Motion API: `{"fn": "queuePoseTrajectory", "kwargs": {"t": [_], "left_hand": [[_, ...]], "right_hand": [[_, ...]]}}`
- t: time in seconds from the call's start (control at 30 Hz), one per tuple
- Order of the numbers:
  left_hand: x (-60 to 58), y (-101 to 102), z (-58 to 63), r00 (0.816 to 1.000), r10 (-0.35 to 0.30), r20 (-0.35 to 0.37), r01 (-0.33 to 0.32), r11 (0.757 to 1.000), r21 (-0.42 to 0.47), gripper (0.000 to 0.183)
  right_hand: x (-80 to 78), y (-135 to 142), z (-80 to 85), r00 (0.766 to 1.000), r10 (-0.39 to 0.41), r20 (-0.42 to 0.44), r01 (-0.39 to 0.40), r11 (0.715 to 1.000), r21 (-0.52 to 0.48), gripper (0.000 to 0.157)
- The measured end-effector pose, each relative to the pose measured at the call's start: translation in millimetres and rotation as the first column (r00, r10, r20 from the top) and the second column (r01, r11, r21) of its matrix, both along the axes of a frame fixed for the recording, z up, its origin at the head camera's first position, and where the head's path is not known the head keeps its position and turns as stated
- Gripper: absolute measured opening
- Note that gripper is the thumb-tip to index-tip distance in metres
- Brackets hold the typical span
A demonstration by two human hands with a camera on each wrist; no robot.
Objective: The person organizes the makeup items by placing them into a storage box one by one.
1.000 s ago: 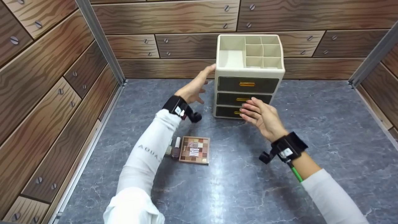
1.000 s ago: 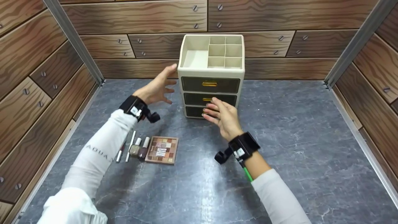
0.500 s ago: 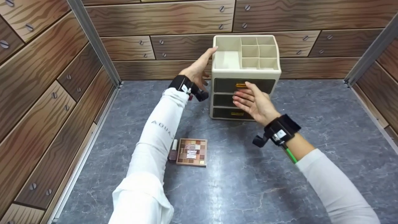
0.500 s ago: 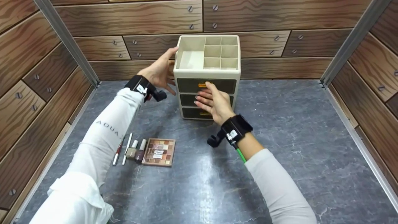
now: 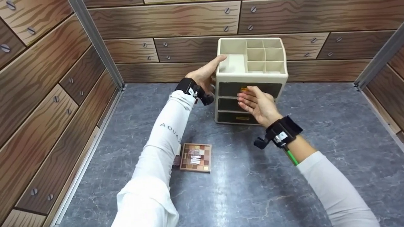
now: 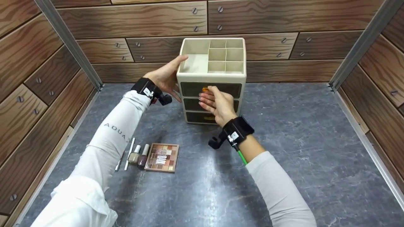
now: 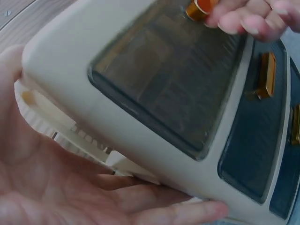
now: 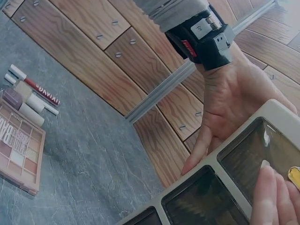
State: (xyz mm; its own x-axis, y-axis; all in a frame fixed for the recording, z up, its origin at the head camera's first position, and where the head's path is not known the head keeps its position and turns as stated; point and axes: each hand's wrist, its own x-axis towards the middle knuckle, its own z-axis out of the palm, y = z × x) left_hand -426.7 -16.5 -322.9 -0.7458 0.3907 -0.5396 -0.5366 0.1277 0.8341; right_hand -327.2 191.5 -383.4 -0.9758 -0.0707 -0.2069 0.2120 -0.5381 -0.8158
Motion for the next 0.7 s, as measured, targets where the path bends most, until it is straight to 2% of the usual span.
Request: {"fn": "queuePoseTrajectory", "kwargs": {"t": [0.2, 0.37, 0.57, 0.7], "left_hand": [[4.0, -2, -3.3, 0.998, 0.0, -0.062, -0.004, 0.997, -0.075, 0.103], [3.2, -2, -3.3, 0.998, -0.011, -0.062, 0.005, 0.996, -0.088, 0.103], [0.9, -1, -2.5, 0.994, -0.06, -0.091, 0.051, 0.994, -0.101, 0.106], [1.4, -1, -6.0, 0.995, -0.057, -0.083, 0.048, 0.992, -0.112, 0.106]], "right_hand": [[3.9, -2, -2.8, 1.0, -0.006, -0.008, 0.006, 1.0, 0.018, 0.022], [11.9, -2, -4.2, 1.0, 0.003, -0.004, -0.003, 1.0, 0.024, 0.024], [25.7, 0, -6.6, 0.999, 0.007, -0.038, -0.005, 0.998, 0.055, 0.026], [36.0, 1, -9.8, 0.999, 0.023, -0.049, -0.02, 0.998, 0.058, 0.025]]}}
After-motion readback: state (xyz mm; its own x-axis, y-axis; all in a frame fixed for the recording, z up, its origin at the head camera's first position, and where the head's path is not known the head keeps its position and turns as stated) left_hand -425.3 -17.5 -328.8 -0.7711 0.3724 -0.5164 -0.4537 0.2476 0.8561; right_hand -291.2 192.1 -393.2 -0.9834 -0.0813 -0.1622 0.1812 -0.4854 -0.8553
